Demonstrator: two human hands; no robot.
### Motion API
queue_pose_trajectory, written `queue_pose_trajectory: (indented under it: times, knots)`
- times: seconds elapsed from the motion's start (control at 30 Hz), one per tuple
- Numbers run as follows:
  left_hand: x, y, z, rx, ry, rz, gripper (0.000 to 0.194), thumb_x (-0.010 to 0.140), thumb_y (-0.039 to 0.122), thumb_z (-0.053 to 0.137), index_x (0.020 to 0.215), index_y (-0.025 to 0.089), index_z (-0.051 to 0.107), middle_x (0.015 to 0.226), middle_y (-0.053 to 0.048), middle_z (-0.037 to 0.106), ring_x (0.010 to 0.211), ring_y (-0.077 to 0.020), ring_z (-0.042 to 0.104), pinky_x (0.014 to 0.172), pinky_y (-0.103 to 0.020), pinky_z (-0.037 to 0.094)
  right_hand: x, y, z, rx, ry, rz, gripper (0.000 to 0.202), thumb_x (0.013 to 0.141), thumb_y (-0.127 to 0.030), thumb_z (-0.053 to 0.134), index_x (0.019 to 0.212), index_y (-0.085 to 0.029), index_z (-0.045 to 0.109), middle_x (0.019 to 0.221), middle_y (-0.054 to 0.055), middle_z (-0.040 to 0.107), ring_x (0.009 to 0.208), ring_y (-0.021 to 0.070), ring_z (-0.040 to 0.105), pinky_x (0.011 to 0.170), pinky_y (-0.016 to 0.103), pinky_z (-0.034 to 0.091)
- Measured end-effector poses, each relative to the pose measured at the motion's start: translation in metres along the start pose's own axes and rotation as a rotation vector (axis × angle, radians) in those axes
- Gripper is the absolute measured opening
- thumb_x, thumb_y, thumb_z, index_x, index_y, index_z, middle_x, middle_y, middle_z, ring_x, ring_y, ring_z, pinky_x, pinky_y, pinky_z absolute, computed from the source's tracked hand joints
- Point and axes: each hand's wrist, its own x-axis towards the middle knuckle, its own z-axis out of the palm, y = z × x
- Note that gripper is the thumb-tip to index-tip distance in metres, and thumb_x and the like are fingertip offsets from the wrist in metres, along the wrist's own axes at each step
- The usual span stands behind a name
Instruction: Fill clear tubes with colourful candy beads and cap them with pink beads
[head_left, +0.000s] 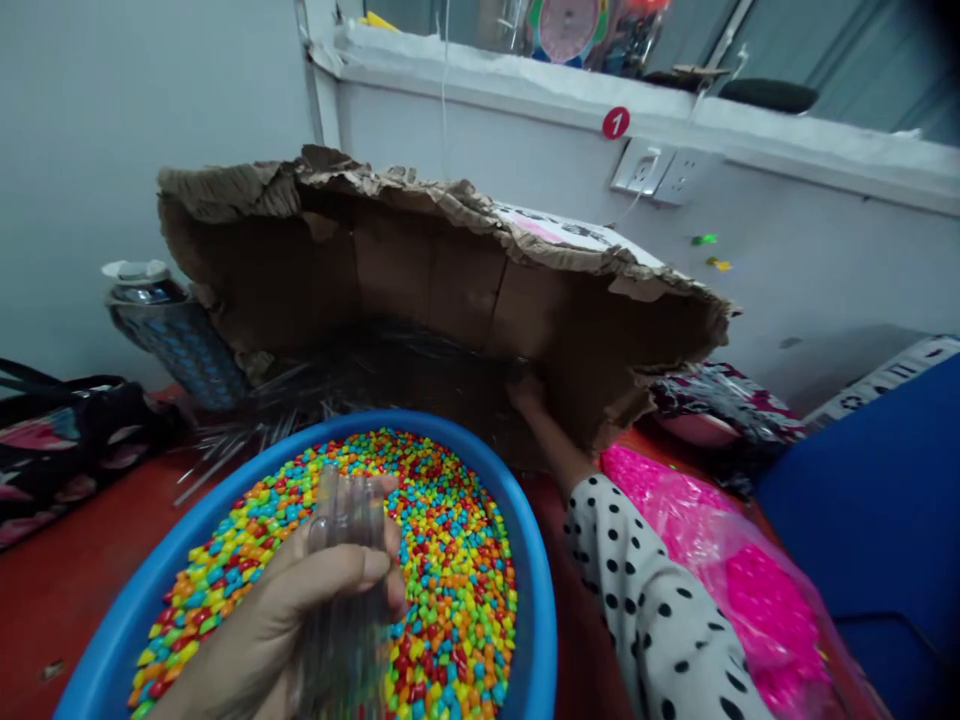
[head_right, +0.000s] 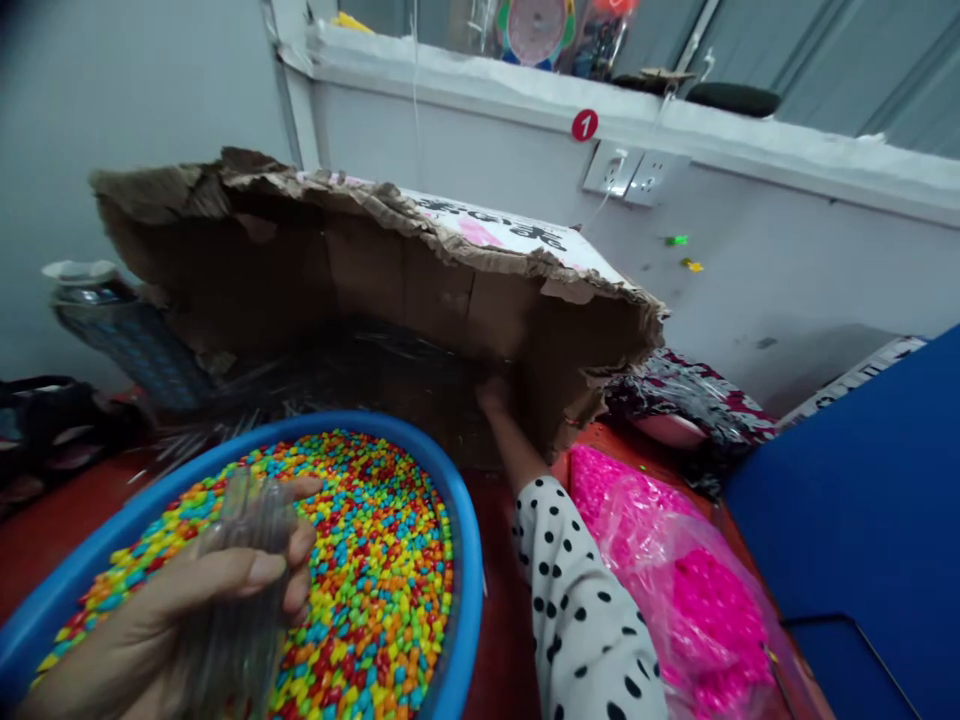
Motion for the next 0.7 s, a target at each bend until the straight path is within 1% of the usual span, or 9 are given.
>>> queue_pose_trajectory:
  times: [0.1, 0.17, 0.23, 0.3, 0.4, 0.5, 0.57, 0.63, 0.7]
  knots:
    - [0.002, -0.002, -0.003, 0.005, -0.105, 0.090, 0.033, 0.040, 0.013, 0.078, 0.068, 0.022, 0.064, 0.067, 0.000, 0.061, 0.053, -0.0154, 0.058, 0.045, -0.025, 0.051, -0.010, 0.007, -0.012, 0.235, -0.024, 0.005, 0.013, 0.074, -0.015, 0.059, 0.086, -0.009, 0.061, 0.068, 0.002, 0.062, 0.062, 0.0118, 0.059, 0.061, 0.026, 0.049]
    - [0.005, -0.004, -0.005, 0.011, -0.167, 0.162, 0.030, 0.046, 0.013, 0.077, 0.071, 0.020, 0.063, 0.068, 0.000, 0.061, 0.054, -0.0148, 0.059, 0.049, -0.024, 0.052, -0.021, 0.009, -0.020, 0.417, -0.031, -0.016, 0.012, 0.072, -0.015, 0.056, 0.083, -0.010, 0.059, 0.058, -0.003, 0.055, 0.052, 0.0085, 0.053, 0.053, 0.021, 0.045]
    - [0.007, -0.004, -0.008, 0.018, -0.179, 0.215, 0.030, 0.050, 0.014, 0.077, 0.076, 0.020, 0.061, 0.071, 0.000, 0.061, 0.056, -0.0145, 0.061, 0.051, -0.024, 0.053, -0.035, 0.006, -0.029, 0.591, -0.037, -0.068, 0.020, 0.070, -0.018, 0.054, 0.089, -0.012, 0.057, 0.061, -0.004, 0.055, 0.051, 0.0063, 0.051, 0.050, 0.017, 0.042]
    - [0.009, -0.004, -0.009, 0.010, -0.156, 0.251, 0.034, 0.051, 0.014, 0.076, 0.081, 0.019, 0.060, 0.074, 0.000, 0.061, 0.057, -0.0143, 0.061, 0.053, -0.025, 0.054, -0.053, -0.001, -0.041, 0.726, -0.075, -0.131, 0.030, 0.067, -0.023, 0.057, 0.096, -0.015, 0.056, 0.071, -0.004, 0.058, 0.055, 0.0048, 0.052, 0.050, 0.015, 0.041]
    - [0.007, -0.002, -0.008, -0.004, -0.125, 0.306, 0.037, 0.051, 0.015, 0.076, 0.083, 0.018, 0.058, 0.074, 0.002, 0.061, 0.059, -0.0148, 0.062, 0.053, -0.026, 0.054, -0.096, -0.016, -0.061, 0.851, -0.210, -0.214, 0.035, 0.062, -0.028, 0.064, 0.094, -0.017, 0.059, 0.084, -0.001, 0.061, 0.058, 0.0052, 0.054, 0.049, 0.016, 0.041]
    - [0.005, 0.001, -0.004, -0.044, -0.109, 0.379, 0.041, 0.050, 0.014, 0.075, 0.086, 0.020, 0.056, 0.071, 0.003, 0.061, 0.060, -0.0155, 0.063, 0.057, -0.027, 0.054, -0.150, -0.032, -0.077, 0.947, -0.449, -0.271, 0.030, 0.062, -0.025, 0.068, 0.089, -0.016, 0.062, 0.083, 0.001, 0.062, 0.059, 0.0075, 0.056, 0.047, 0.017, 0.041]
    - [0.004, 0.001, -0.002, -0.066, -0.112, 0.407, 0.039, 0.052, 0.014, 0.074, 0.086, 0.020, 0.055, 0.070, 0.003, 0.061, 0.060, -0.0149, 0.063, 0.060, -0.028, 0.054, -0.187, -0.041, -0.082, 0.993, -0.563, -0.273, 0.032, 0.062, -0.022, 0.069, 0.094, -0.016, 0.063, 0.082, 0.002, 0.063, 0.059, 0.0087, 0.057, 0.046, 0.017, 0.040]
    - [0.004, 0.001, -0.002, -0.075, -0.134, 0.422, 0.035, 0.054, 0.015, 0.073, 0.083, 0.018, 0.054, 0.069, 0.003, 0.061, 0.059, -0.0139, 0.062, 0.060, -0.028, 0.054, -0.218, -0.047, -0.083, 1.017, -0.624, -0.252, 0.039, 0.061, -0.020, 0.070, 0.100, -0.018, 0.063, 0.085, 0.002, 0.063, 0.059, 0.0091, 0.058, 0.045, 0.017, 0.039]
    - [0.004, -0.001, -0.003, -0.056, -0.168, 0.505, 0.034, 0.057, 0.017, 0.071, 0.086, 0.017, 0.054, 0.070, 0.003, 0.060, 0.058, -0.0132, 0.061, 0.059, -0.028, 0.053, -0.242, -0.051, -0.082, 1.026, -0.672, -0.225, 0.043, 0.060, -0.018, 0.071, 0.102, -0.019, 0.063, 0.086, 0.001, 0.063, 0.058, 0.0085, 0.057, 0.045, 0.017, 0.039]
